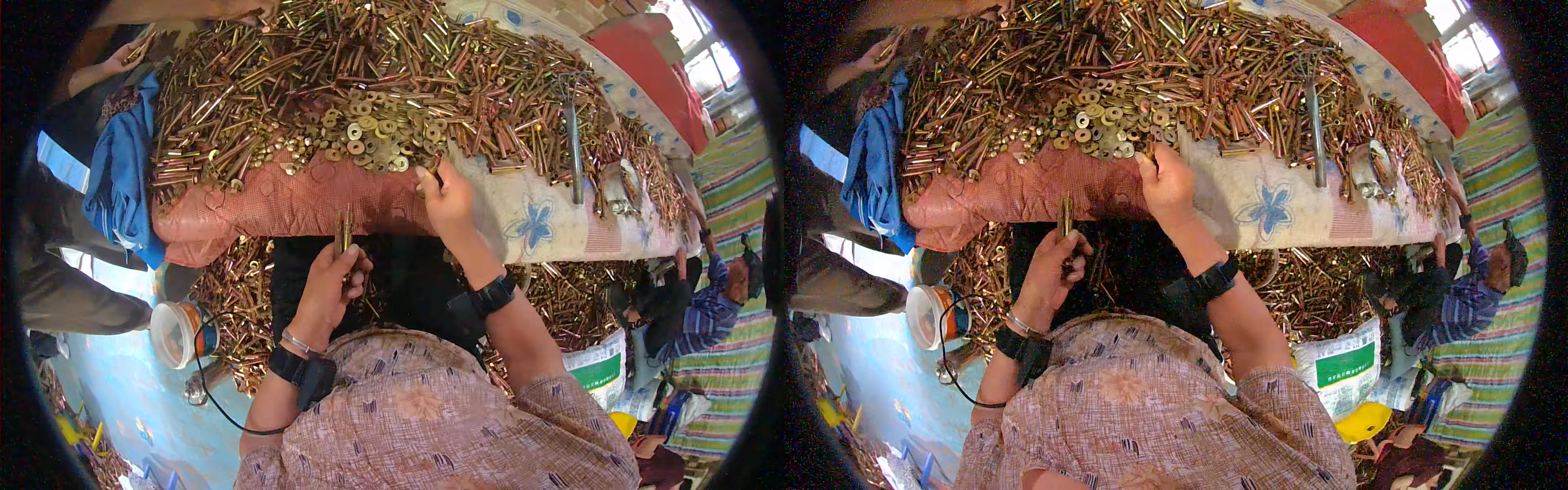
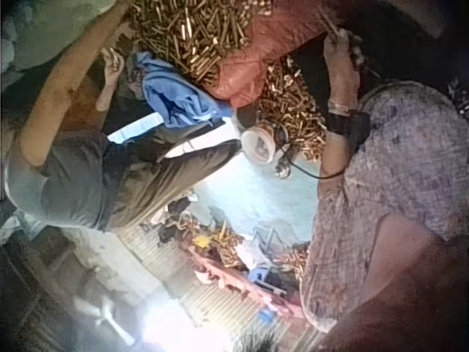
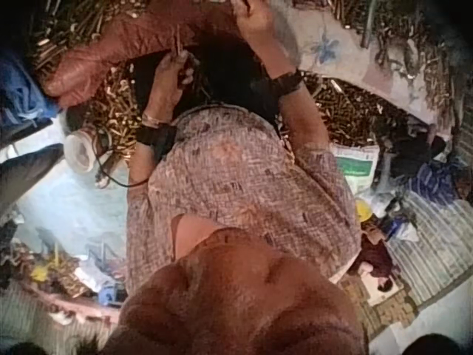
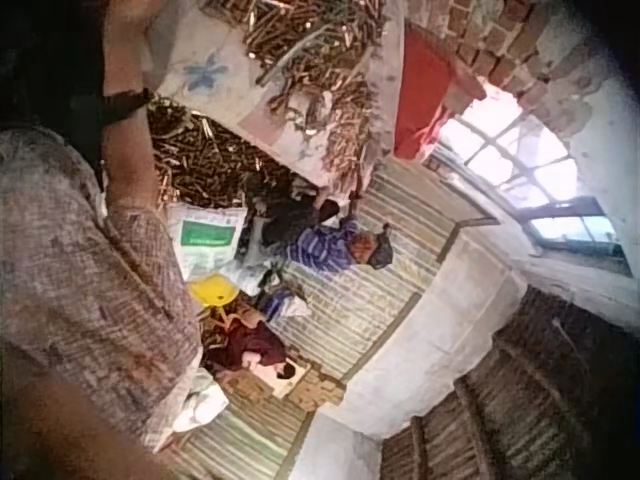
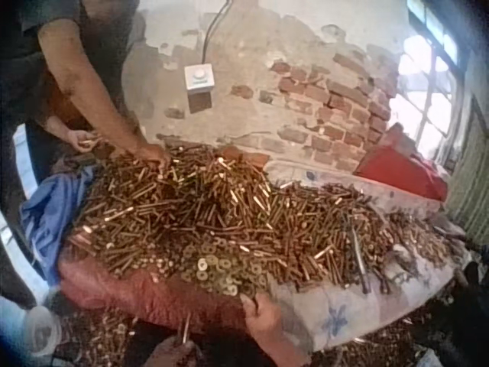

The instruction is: Assemble washers onto long metal pins or bolts.

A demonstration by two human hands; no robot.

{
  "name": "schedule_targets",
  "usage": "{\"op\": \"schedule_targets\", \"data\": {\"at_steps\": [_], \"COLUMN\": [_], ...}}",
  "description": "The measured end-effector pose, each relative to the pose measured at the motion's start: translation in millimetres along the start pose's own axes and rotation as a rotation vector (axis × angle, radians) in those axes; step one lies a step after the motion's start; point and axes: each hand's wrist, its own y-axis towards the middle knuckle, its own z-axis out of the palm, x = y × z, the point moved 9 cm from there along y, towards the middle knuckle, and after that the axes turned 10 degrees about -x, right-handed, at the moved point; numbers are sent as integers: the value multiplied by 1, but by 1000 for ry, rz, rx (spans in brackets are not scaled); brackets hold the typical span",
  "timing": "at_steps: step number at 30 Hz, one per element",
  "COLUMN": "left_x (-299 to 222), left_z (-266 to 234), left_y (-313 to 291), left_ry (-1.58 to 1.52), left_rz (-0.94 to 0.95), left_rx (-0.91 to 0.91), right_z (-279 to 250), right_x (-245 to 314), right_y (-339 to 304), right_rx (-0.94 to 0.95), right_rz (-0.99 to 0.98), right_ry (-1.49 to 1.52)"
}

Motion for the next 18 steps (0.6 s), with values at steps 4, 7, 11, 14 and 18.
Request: {"op": "schedule_targets", "data": {"at_steps": [4,7,11,14,18], "left_x": [-3,-11,-14,-11,-4], "left_z": [10,21,35,47,47], "left_y": [2,5,3,-1,-4], "left_ry": [3,13,18,172,325], "left_rz": [39,98,120,84,131], "left_rx": [34,53,66,110,82], "right_z": [0,-3,7,13,12], "right_x": [-4,13,21,23,16], "right_y": [-2,-3,-35,-62,-80], "right_rx": [0,81,229,296,312], "right_rz": [143,337,511,618,814], "right_ry": [215,427,636,744,828]}}
